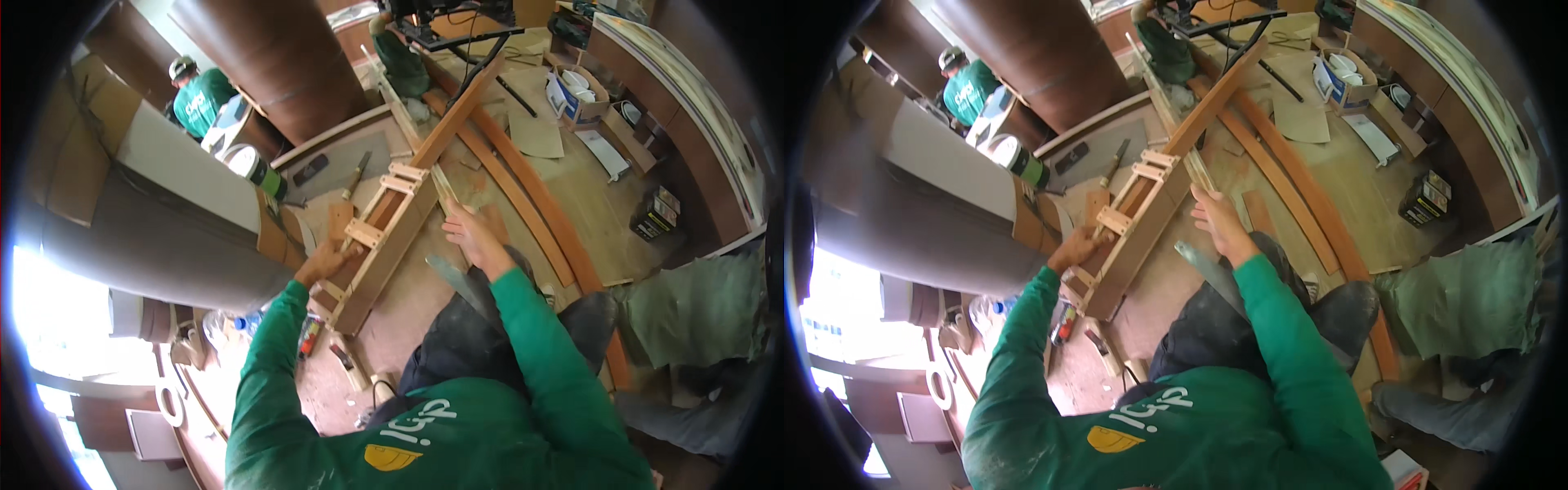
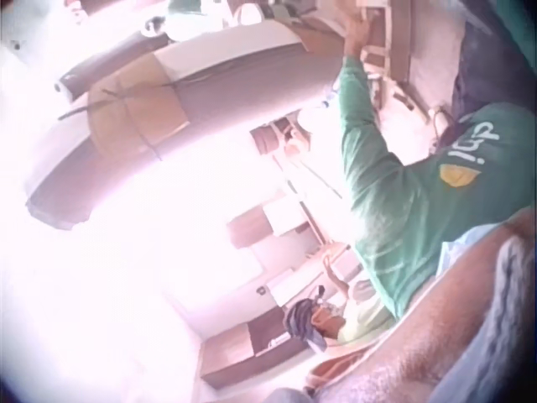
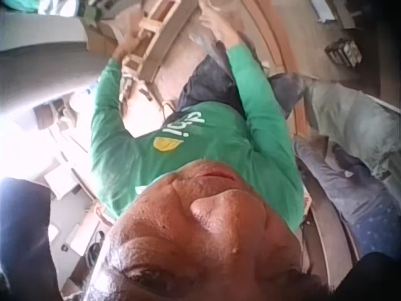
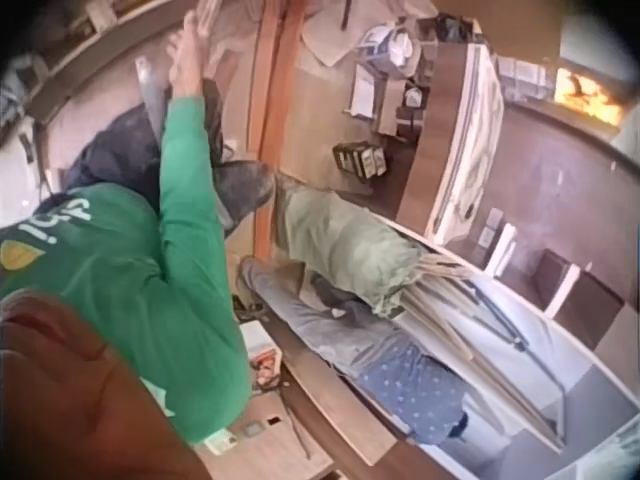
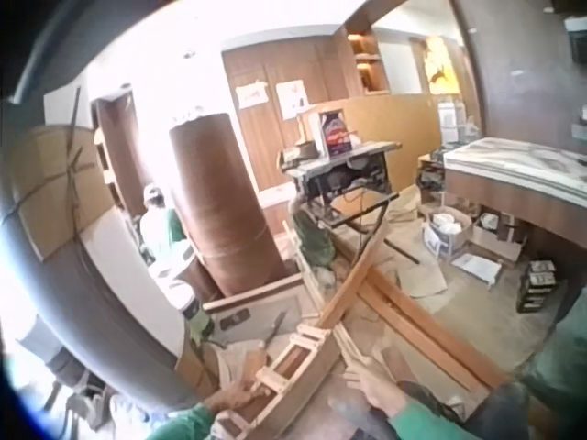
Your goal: The person measures and cuts small wooden pieces, fits them into a jig, and سپس checks the alignment of curved wooden panels.
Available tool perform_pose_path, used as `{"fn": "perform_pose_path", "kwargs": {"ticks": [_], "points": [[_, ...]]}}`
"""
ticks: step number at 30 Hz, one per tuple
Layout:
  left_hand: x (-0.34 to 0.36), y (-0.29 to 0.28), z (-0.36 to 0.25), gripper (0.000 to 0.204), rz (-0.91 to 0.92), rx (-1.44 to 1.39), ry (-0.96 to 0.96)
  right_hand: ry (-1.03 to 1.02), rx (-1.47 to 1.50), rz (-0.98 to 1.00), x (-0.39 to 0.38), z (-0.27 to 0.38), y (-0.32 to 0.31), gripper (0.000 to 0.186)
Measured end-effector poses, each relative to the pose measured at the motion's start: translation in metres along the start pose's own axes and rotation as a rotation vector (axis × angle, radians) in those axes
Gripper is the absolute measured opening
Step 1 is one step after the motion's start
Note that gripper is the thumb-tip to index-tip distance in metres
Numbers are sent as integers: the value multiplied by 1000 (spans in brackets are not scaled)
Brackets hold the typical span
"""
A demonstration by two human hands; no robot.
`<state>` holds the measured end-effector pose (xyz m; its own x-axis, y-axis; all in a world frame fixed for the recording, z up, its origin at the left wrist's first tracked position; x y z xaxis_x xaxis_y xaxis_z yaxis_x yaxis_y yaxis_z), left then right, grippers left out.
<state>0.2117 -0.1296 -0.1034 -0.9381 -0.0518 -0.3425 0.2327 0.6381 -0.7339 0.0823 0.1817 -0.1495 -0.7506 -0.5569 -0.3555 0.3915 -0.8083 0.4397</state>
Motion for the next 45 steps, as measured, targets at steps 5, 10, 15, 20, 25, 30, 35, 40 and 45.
{"fn": "perform_pose_path", "kwargs": {"ticks": [5, 10, 15, 20, 25, 30, 35, 40, 45], "points": [[1, 7, 2, 62, 42, 69, -88, 114, -45, -81, 97, -4, 16, 118], [-29, -9, -7, 54, 21, -34, -85, 179, -23, -37, 80, -6, 46, 122], [-38, -10, -20, 50, -137, -29, 152, 250, 74, 16, 86, -7, 54, 118], [-75, 3, -15, 50, -78, -36, 110, 268, 26, 54, 63, -29, 64, 103], [-117, 15, -14, 46, -34, 22, -40, 266, 23, 30, 26, -44, 70, 92], [-143, 24, -11, 46, -113, -37, -23, 138, -50, 66, 11, -36, 70, 80], [-162, 27, 15, 48, -169, -80, 52, 153, -59, 86, 15, -41, 104, 74], [-133, 11, -20, 48, -205, -71, 208, 30, -43, 70, 30, -13, 75, 66], [-136, 23, 4, 49, -262, -71, 185, 57, -82, 4, 30, -19, 87, 67]]}}
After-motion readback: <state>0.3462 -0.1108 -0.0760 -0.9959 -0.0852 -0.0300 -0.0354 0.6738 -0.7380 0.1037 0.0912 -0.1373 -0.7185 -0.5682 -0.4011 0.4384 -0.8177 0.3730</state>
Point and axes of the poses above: each hand's wrist, its own x-axis towards the middle knuckle, its own y-axis out of the palm, z = x × y, the point moved 7 cm from there along x, towards the middle knuckle, and after that the axes turned 7 degrees about z, right-handed, at the moved point
